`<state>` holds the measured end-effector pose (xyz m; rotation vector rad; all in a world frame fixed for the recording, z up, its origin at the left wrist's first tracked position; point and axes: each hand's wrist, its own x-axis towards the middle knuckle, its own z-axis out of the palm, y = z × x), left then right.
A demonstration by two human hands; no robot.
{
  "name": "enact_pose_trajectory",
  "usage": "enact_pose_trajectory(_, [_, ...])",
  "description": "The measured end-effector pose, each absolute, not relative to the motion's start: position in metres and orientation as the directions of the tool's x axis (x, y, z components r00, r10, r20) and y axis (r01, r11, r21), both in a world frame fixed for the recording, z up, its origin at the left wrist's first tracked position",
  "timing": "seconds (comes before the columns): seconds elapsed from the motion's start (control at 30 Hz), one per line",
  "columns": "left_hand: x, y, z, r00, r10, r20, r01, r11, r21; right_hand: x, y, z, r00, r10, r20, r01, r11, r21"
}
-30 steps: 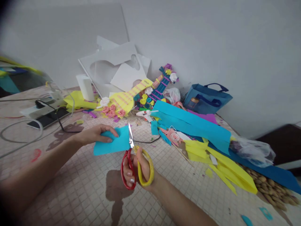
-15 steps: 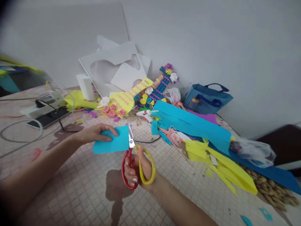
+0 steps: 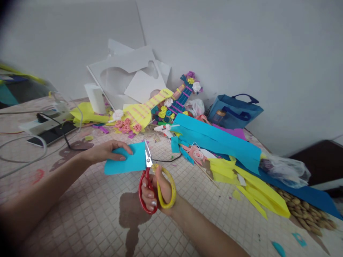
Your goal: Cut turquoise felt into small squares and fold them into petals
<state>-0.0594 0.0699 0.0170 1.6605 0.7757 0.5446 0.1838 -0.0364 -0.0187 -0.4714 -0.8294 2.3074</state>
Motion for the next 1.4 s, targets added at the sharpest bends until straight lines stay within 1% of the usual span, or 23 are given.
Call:
enact_pose_trajectory(0.13, [-0.06, 0.07, 0.018, 0.669, 0.741, -0.057, 0.234, -0.138, 0.962, 0.184, -0.033, -0.02, -0.716, 0.679, -0.164, -0.413, -0.6, -0.685])
enact_pose_trajectory(0.23, [-0.061, 0.071, 0.019, 0.667, 0.743, -0.052, 0.253, -0.16, 0.954, 0.192, -0.022, -0.019, -0.641, 0.741, -0.201, -0.333, -0.505, -0.796])
enact_pose_trajectory(0.3, [-0.061, 0.072, 0.017, 0.661, 0.748, -0.051, 0.26, -0.165, 0.951, 0.205, -0.012, -0.016, -0.498, 0.837, -0.226, -0.155, -0.342, -0.927])
enact_pose_trajectory(0.33, [-0.062, 0.072, 0.016, 0.659, 0.751, -0.052, 0.265, -0.166, 0.95, 0.214, -0.006, -0.014, -0.384, 0.898, -0.212, 0.006, -0.228, -0.974])
enact_pose_trajectory(0.37, [-0.062, 0.073, 0.014, 0.658, 0.752, -0.053, 0.268, -0.168, 0.949, 0.223, 0.0, -0.011, -0.262, 0.95, -0.168, 0.235, -0.106, -0.966])
enact_pose_trajectory(0.4, [-0.062, 0.073, 0.013, 0.657, 0.752, -0.053, 0.27, -0.168, 0.948, 0.233, 0.006, -0.009, -0.151, 0.985, -0.084, 0.473, -0.002, -0.881])
enact_pose_trajectory(0.47, [-0.062, 0.074, 0.009, 0.656, 0.753, -0.059, 0.27, -0.162, 0.949, 0.255, 0.017, -0.007, 0.013, 0.993, 0.114, 0.847, 0.049, -0.529])
enact_pose_trajectory(0.5, [-0.061, 0.074, 0.007, 0.654, 0.754, -0.064, 0.267, -0.151, 0.952, 0.266, 0.022, -0.007, 0.026, 0.987, 0.156, 0.934, 0.032, -0.356])
enact_pose_trajectory(0.53, [-0.06, 0.073, 0.006, 0.65, 0.757, -0.068, 0.259, -0.136, 0.956, 0.276, 0.025, -0.007, 0.006, 0.986, 0.168, 0.972, 0.034, -0.232])
enact_pose_trajectory(0.57, [-0.059, 0.072, 0.005, 0.644, 0.761, -0.071, 0.248, -0.121, 0.961, 0.285, 0.029, -0.008, -0.031, 0.985, 0.171, 0.986, 0.058, -0.154])
enact_pose_trajectory(0.63, [-0.055, 0.069, 0.005, 0.631, 0.773, -0.07, 0.222, -0.093, 0.971, 0.298, 0.033, -0.008, -0.102, 0.974, 0.201, 0.986, 0.126, -0.106])
enact_pose_trajectory(0.7, [-0.05, 0.064, 0.007, 0.615, 0.786, -0.064, 0.195, -0.073, 0.978, 0.302, 0.034, -0.007, -0.125, 0.949, 0.291, 0.968, 0.181, -0.176])
enact_pose_trajectory(0.73, [-0.047, 0.06, 0.008, 0.608, 0.792, -0.058, 0.182, -0.068, 0.981, 0.299, 0.033, -0.005, -0.115, 0.935, 0.335, 0.944, 0.208, -0.257])
enact_pose_trajectory(0.8, [-0.039, 0.054, 0.01, 0.595, 0.803, -0.042, 0.164, -0.069, 0.984, 0.283, 0.027, -0.001, -0.085, 0.929, 0.359, 0.821, 0.269, -0.503])
enact_pose_trajectory(0.87, [-0.031, 0.046, 0.011, 0.581, 0.813, -0.035, 0.165, -0.076, 0.983, 0.257, 0.016, -0.001, -0.153, 0.962, 0.225, 0.53, 0.272, -0.803])
enact_pose_trajectory(0.9, [-0.026, 0.043, 0.01, 0.569, 0.822, -0.038, 0.172, -0.073, 0.982, 0.243, 0.01, -0.002, -0.233, 0.962, 0.14, 0.341, 0.215, -0.915])
enact_pose_trajectory(0.93, [-0.021, 0.039, 0.009, 0.552, 0.833, -0.039, 0.174, -0.069, 0.982, 0.229, 0.004, -0.005, -0.312, 0.948, 0.067, 0.162, 0.122, -0.979])
enact_pose_trajectory(1.0, [-0.013, 0.032, 0.006, 0.511, 0.86, -0.025, 0.173, -0.074, 0.982, 0.207, -0.006, -0.011, -0.299, 0.954, -0.025, -0.086, -0.053, -0.995])
enact_pose_trajectory(1.07, [-0.007, 0.027, 0.003, 0.488, 0.873, 0.004, 0.172, -0.101, 0.98, 0.197, -0.011, -0.016, -0.184, 0.978, -0.102, -0.186, -0.137, -0.973])
enact_pose_trajectory(1.17, [-0.005, 0.023, 0.0, 0.437, 0.899, 0.017, 0.18, -0.106, 0.978, 0.2, -0.008, -0.02, -0.106, 0.983, -0.151, -0.175, -0.168, -0.97])
enact_pose_trajectory(1.27, [-0.006, 0.025, -0.003, 0.362, 0.93, -0.066, 0.19, -0.004, 0.982, 0.211, 0.0, -0.021, -0.219, 0.96, -0.172, -0.095, -0.196, -0.976])
enact_pose_trajectory(1.33, [-0.006, 0.028, -0.005, 0.406, 0.902, -0.149, 0.171, 0.085, 0.982, 0.215, 0.003, -0.022, -0.252, 0.95, -0.186, -0.07, -0.21, -0.975])
enact_pose_trajectory(1.4, [-0.005, 0.03, -0.009, 0.458, 0.868, -0.195, 0.12, 0.156, 0.98, 0.214, 0.004, -0.023, -0.19, 0.963, -0.19, -0.111, -0.213, -0.971])
